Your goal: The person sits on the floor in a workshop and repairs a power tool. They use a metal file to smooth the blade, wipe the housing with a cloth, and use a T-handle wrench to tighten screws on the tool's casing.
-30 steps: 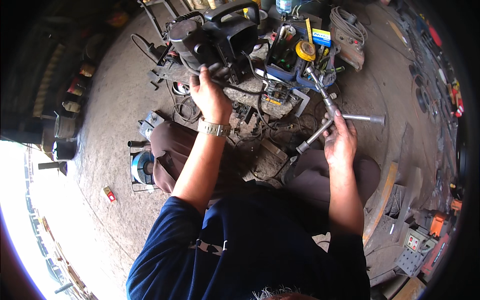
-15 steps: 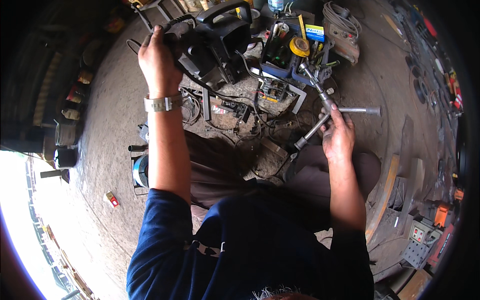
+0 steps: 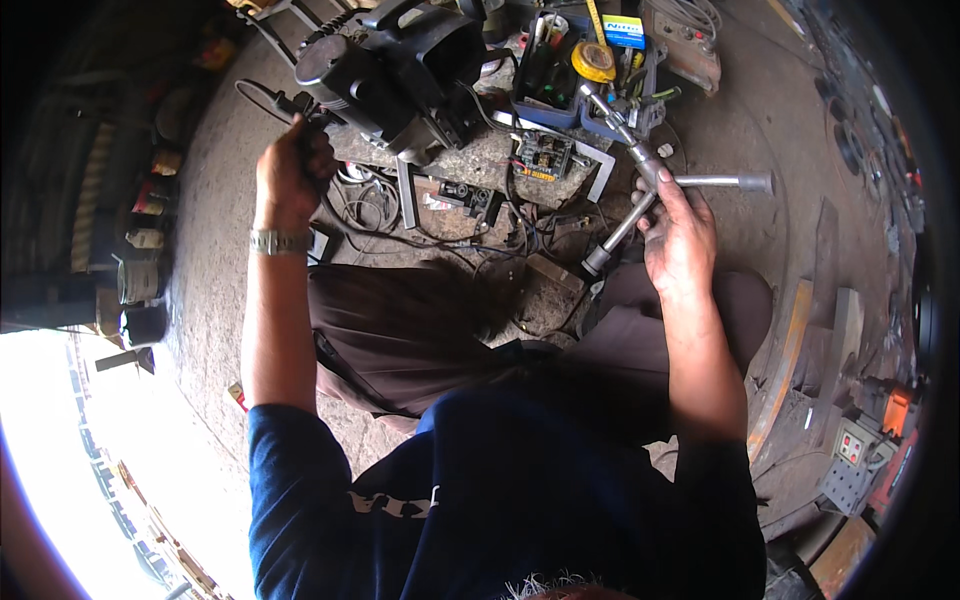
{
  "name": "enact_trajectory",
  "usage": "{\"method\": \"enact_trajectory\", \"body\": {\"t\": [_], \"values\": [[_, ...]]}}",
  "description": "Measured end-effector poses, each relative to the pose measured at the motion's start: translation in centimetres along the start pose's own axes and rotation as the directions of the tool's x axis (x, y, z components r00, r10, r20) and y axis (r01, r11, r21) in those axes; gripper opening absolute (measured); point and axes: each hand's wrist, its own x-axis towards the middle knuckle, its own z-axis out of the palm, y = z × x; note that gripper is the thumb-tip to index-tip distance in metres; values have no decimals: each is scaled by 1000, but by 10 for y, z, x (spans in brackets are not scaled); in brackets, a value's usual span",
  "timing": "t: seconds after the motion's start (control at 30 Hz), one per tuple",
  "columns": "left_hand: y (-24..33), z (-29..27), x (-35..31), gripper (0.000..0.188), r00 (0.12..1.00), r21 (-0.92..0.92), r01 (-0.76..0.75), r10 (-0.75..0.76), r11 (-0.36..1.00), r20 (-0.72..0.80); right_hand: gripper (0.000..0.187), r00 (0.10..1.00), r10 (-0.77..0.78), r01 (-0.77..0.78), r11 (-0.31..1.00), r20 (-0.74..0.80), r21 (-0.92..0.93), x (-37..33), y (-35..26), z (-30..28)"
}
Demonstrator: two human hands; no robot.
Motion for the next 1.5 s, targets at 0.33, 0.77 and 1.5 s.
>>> {"method": "enact_trajectory", "body": {"t": [0.33, 0.77, 1.5], "values": [[56, -2, -35, 32, 993, 278, 40, -70, 960, 98, 28, 1000, 22, -22, 999, -14, -36, 2, 6, -1], [103, 5, -70, 39, 973, 269, -86, 22, 959, 232, 20, 1000, 14, -15, 999, -21, -34, 4, 4, -1], [-38, -101, 62, 39, 912, 989, -137, 396, 52, 106, 18, 961, 253, -224, 947, 107, -229, 9, 94, 65]]}}
